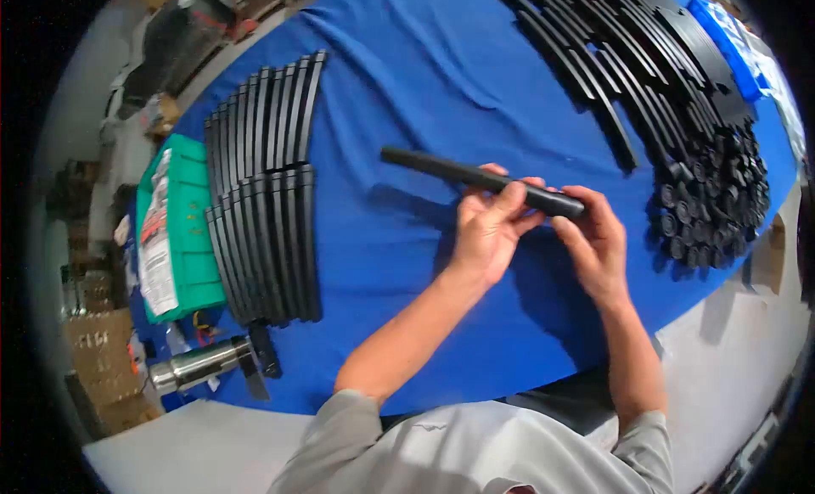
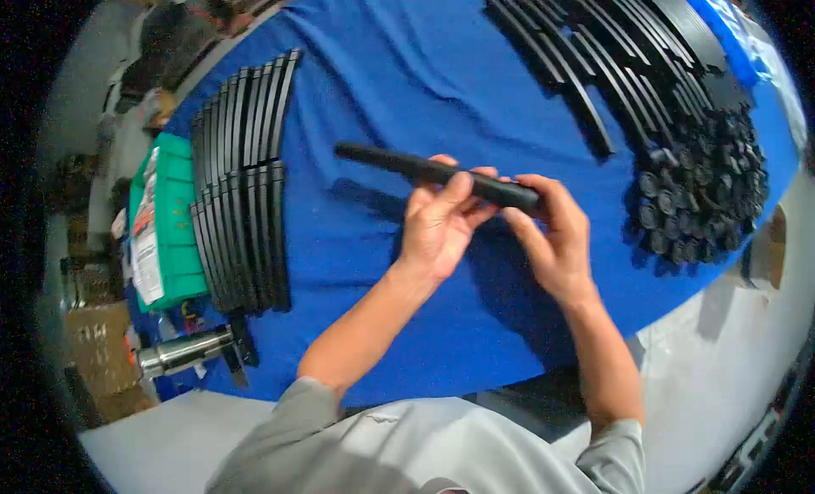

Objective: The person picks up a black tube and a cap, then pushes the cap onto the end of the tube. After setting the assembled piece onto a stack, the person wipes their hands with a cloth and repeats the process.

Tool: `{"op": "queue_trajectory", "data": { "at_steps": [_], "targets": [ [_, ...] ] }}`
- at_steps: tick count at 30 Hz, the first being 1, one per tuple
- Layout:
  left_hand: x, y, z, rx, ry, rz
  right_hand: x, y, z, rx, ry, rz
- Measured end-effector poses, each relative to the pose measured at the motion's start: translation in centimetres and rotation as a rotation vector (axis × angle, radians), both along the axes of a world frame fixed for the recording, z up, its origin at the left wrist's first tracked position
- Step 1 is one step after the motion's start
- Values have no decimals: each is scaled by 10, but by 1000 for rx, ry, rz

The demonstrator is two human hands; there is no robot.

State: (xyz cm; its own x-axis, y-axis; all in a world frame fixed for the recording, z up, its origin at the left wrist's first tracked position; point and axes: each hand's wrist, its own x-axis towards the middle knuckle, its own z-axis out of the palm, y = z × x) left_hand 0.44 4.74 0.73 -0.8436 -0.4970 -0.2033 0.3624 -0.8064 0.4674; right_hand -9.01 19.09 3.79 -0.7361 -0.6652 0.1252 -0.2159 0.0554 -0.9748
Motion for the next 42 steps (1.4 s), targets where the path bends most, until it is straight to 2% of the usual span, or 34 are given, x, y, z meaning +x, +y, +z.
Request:
{"op": "queue_trajectory", "data": {
  "at_steps": [3,6,8,9,11,12,16,28,35,41,42],
  "targets": [
    [-11,-11,9,-128,35,-127,-14,-1,23,158,282,101],
    [-22,-17,9,-317,-49,-152,-16,2,21,288,294,56],
    [-31,-22,10,-446,-90,-125,-17,3,21,236,354,29],
    [-33,-24,11,-359,-70,-105,-19,5,21,218,387,6],
    [-32,-30,9,-160,-27,-96,-20,1,8,239,652,-30],
    [-31,-32,3,-214,-35,-82,-22,3,0,286,695,-25],
    [-31,-33,-1,-285,-56,-104,-28,7,-4,317,629,86],
    [-24,-38,0,-195,-95,-88,-20,-5,-6,160,647,3],
    [-24,-37,4,-228,-95,-79,-21,-3,-3,137,505,60],
    [-24,-43,-1,-213,-91,-110,-19,-3,-5,99,506,39],
    [-24,-47,-2,-234,-19,-182,-20,-4,-6,100,521,31]
  ]
}}
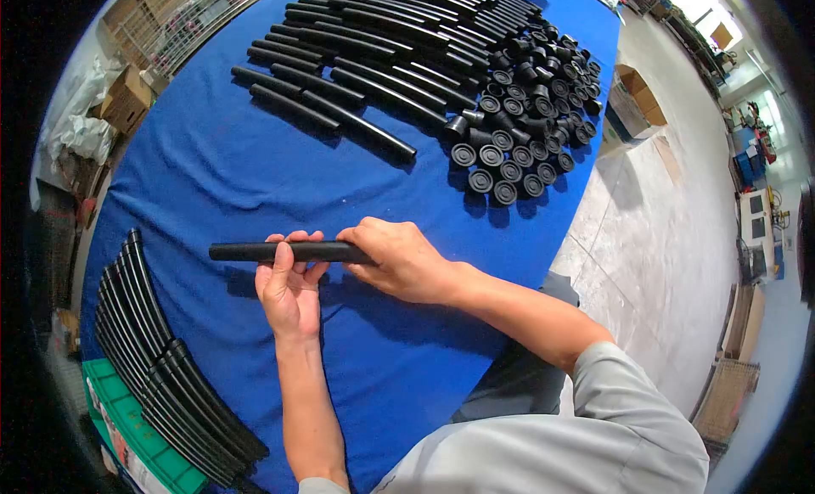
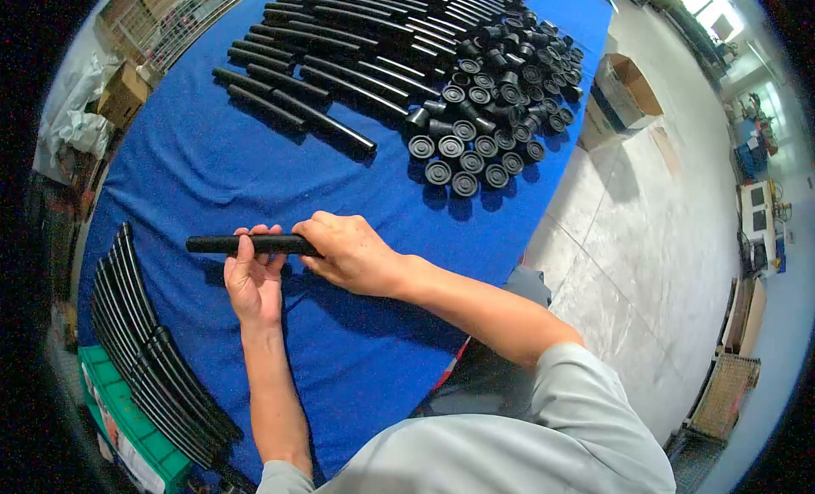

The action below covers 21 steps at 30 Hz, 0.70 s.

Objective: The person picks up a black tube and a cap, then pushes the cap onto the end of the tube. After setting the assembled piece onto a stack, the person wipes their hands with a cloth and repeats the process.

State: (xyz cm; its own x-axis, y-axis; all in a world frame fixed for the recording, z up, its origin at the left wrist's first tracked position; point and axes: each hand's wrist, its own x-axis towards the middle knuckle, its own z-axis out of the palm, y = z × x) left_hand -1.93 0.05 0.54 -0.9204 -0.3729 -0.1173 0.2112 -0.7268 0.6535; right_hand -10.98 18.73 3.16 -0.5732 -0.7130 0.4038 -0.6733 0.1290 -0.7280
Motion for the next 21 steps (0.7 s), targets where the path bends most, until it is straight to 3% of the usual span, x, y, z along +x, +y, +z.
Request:
{"op": "queue_trajectory", "data": {
  "at_steps": [6,10,13,14,17,21],
  "targets": [
    [-2,8,-2,-17,-61,95,4,2,-6,56,268,-62],
    [-1,6,-3,-13,10,65,-1,4,1,-26,-66,29],
    [-1,6,-5,-7,34,65,-7,9,25,175,-566,59],
    [-1,6,-6,-4,31,73,-3,4,4,-2,-298,19],
    [0,7,-5,-3,36,79,3,1,-4,-47,-126,7],
    [2,6,-6,-6,15,103,2,0,-4,-64,-105,30]
  ]
}}
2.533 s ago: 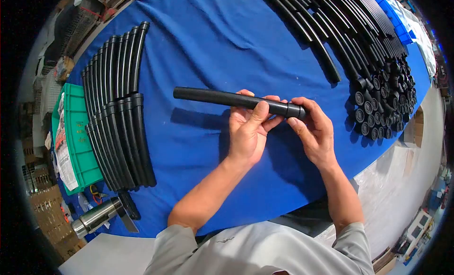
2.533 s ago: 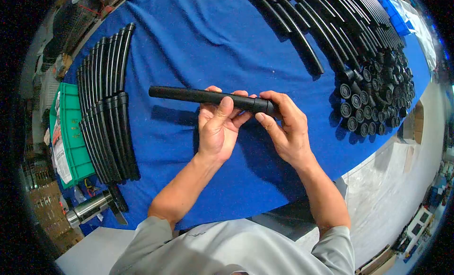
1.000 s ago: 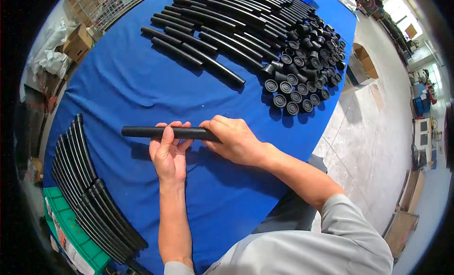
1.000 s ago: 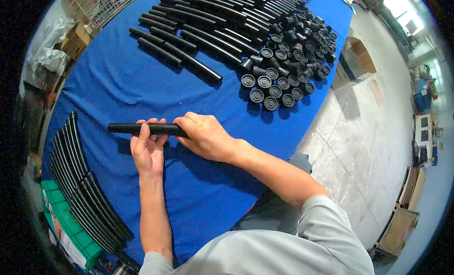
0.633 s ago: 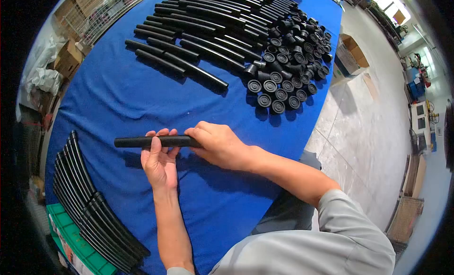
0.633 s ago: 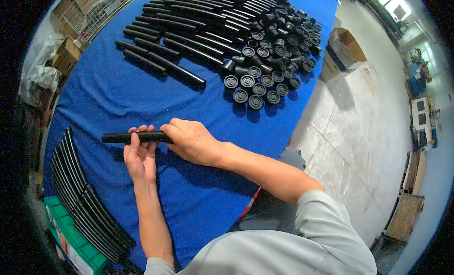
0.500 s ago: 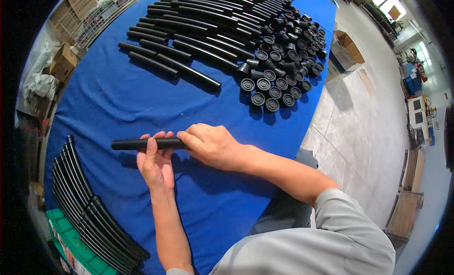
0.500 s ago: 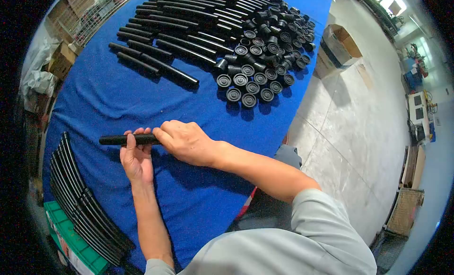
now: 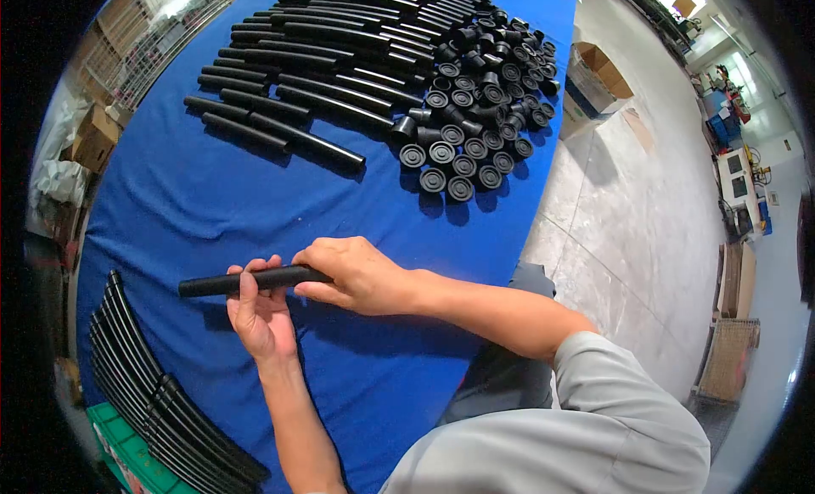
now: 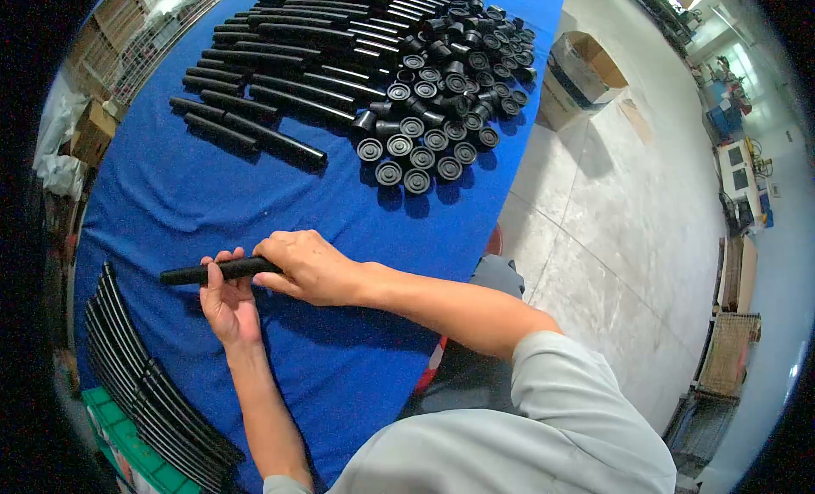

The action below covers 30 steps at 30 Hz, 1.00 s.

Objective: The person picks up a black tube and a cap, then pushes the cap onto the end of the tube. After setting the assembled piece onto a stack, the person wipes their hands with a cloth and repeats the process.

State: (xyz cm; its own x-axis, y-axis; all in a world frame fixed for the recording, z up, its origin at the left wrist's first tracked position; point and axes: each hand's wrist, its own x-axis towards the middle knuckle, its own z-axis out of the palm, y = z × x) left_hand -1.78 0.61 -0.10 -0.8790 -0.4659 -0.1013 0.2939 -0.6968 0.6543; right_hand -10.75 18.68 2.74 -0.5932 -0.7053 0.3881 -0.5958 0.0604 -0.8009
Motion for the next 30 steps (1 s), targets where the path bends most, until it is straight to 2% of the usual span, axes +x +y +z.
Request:
{"op": "queue_trajectory", "data": {
  "at_steps": [10,13,16,19,23,26,27,30],
  "targets": [
    [-1,1,1,50,-24,25,0,1,4,-12,37,-1],
    [-5,9,17,37,-53,-41,-2,1,3,11,289,-41],
    [-2,0,3,-4,-29,-72,-4,3,6,26,382,-79],
    [0,-5,0,-23,16,-113,-9,7,7,91,-94,49],
    [-3,5,8,12,8,-101,-14,8,6,98,-187,32],
    [-5,4,8,52,-37,-84,-7,8,7,73,348,-80],
    [-4,-1,2,43,-18,-96,-6,8,7,92,348,-71],
    [1,-9,-4,44,47,-152,-7,11,13,180,-192,81]
  ]
}}
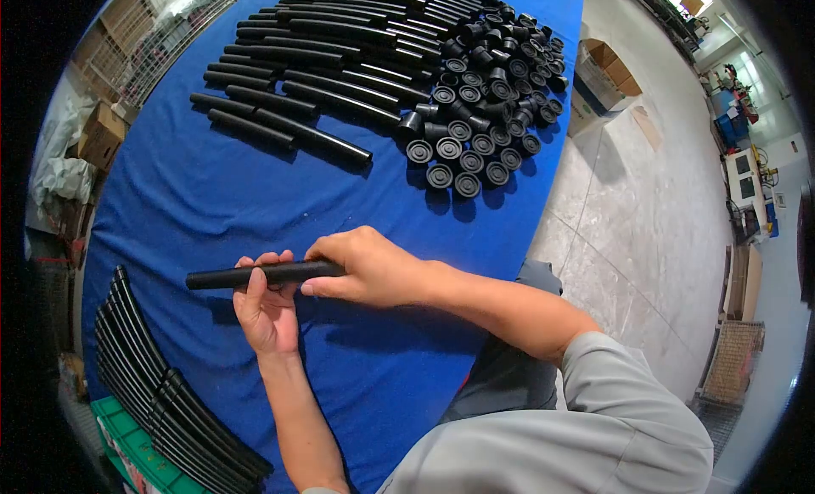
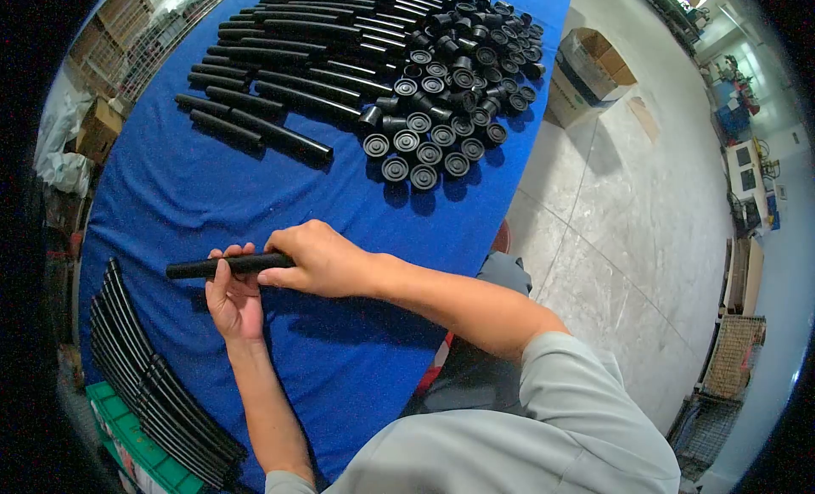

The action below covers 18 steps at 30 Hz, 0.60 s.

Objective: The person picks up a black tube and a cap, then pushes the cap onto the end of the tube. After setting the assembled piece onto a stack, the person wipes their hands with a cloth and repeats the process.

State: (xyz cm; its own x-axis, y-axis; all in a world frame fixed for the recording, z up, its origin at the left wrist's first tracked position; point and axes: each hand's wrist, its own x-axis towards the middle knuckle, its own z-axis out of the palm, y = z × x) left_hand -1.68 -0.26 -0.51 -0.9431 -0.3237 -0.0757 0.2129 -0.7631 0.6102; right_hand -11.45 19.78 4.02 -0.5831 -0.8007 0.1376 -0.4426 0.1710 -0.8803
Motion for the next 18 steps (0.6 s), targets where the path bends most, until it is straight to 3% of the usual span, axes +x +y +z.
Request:
{"op": "queue_trajectory", "data": {
  "at_steps": [3,6,7,9,10,12,14,17,18],
  "targets": [
    [-3,8,9,8,-26,13,-5,0,4,26,-126,-17],
    [-4,7,7,26,-84,43,0,-5,-13,-161,726,-131],
    [-3,4,6,32,-105,43,3,-4,-12,-126,743,-121],
    [-1,-5,4,-8,-62,26,8,-7,-12,-33,501,-112],
    [-2,-8,1,-17,-41,-2,9,-7,-9,20,376,-125],
    [-1,-15,-1,-13,24,-122,-6,-2,-4,124,-9,69],
    [-2,-16,-6,33,15,-110,-3,-10,-29,-115,178,-89],
    [-8,-25,-12,30,59,-235,4,-10,-32,-124,693,-228],
    [-6,-29,-14,17,42,-232,6,-12,-33,-124,677,-233]
  ]
}}
